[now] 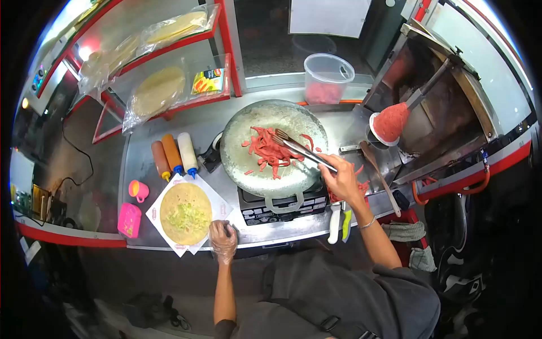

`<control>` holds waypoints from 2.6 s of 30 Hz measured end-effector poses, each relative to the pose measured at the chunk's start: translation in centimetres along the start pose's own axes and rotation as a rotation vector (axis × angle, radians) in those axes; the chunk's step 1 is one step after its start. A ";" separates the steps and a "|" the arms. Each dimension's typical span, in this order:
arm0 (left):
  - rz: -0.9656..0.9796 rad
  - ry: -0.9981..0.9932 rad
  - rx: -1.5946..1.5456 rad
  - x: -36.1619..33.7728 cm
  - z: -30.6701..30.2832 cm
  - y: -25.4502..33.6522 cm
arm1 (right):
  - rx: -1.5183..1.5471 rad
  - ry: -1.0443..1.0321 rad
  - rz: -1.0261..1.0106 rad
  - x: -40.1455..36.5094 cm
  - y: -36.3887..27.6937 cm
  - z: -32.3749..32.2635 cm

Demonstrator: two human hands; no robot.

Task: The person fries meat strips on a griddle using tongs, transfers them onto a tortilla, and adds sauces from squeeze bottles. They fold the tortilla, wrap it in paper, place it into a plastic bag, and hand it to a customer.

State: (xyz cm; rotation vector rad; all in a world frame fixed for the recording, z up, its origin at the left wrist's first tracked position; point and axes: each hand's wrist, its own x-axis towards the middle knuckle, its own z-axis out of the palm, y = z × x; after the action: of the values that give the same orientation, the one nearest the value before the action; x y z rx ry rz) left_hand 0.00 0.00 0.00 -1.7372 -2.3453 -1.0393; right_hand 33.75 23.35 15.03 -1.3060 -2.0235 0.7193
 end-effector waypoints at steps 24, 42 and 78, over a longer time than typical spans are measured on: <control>0.029 0.047 0.000 0.2 0.4 -0.7 | 0.146 0.010 -0.073 3.3 -1.8 1.1; 0.037 0.055 -0.020 0.3 0.2 -0.5 | 0.008 0.027 -0.291 3.2 -2.9 5.1; 0.039 0.035 -0.051 0.0 0.1 -0.6 | -0.154 -0.089 -0.305 -2.6 -4.1 -1.3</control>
State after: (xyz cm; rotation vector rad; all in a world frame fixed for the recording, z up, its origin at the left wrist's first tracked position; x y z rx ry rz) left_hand -0.46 -0.08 -0.35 -1.7598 -2.2745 -1.1236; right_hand 33.18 19.57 18.34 -1.0275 -2.3225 0.4954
